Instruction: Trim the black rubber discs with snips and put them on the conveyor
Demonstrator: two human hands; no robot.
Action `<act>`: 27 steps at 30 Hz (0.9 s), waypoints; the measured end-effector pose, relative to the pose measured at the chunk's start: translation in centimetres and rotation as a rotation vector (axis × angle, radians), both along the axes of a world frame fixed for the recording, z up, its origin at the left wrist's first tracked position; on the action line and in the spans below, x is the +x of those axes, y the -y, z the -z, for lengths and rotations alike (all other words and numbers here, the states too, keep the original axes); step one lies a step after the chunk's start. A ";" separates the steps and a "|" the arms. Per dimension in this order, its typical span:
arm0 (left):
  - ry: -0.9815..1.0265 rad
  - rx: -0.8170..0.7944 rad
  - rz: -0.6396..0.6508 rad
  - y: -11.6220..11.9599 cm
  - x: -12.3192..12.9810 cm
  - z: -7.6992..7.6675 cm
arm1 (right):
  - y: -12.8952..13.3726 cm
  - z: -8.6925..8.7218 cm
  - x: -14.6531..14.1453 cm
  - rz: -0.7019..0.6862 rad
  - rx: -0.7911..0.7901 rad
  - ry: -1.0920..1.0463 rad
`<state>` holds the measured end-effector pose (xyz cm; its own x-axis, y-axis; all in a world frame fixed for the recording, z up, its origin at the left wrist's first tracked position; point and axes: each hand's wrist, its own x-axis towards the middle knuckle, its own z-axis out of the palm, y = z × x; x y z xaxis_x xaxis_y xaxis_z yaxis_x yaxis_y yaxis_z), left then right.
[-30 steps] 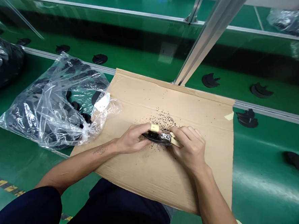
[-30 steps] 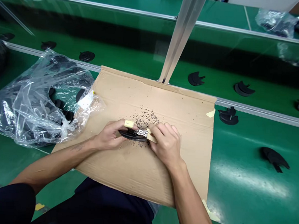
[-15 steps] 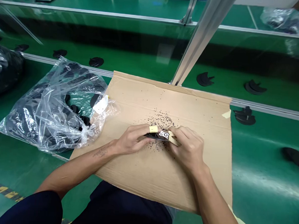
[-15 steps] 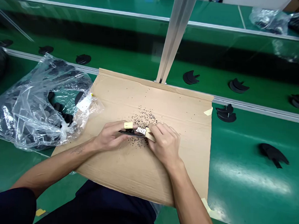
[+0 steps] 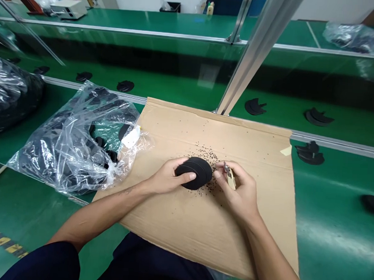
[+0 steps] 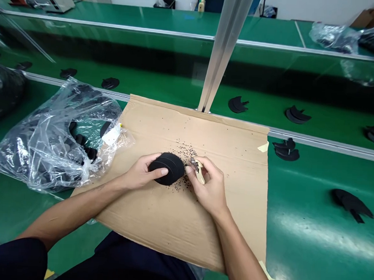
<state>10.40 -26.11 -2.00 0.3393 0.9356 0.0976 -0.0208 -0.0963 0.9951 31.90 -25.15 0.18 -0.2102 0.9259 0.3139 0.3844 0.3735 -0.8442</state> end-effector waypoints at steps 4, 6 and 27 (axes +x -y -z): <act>-0.014 -0.041 0.055 -0.2 0.0 0.3 | 0.1 -0.2 -0.3 -0.113 0.013 -0.016; 0.025 -0.039 0.061 -0.6 -0.2 0.4 | 0.1 -0.1 -0.2 -0.118 0.140 0.017; -1.044 0.631 -0.184 -20.5 -5.5 -8.1 | -0.1 2.0 0.3 -0.028 0.629 0.364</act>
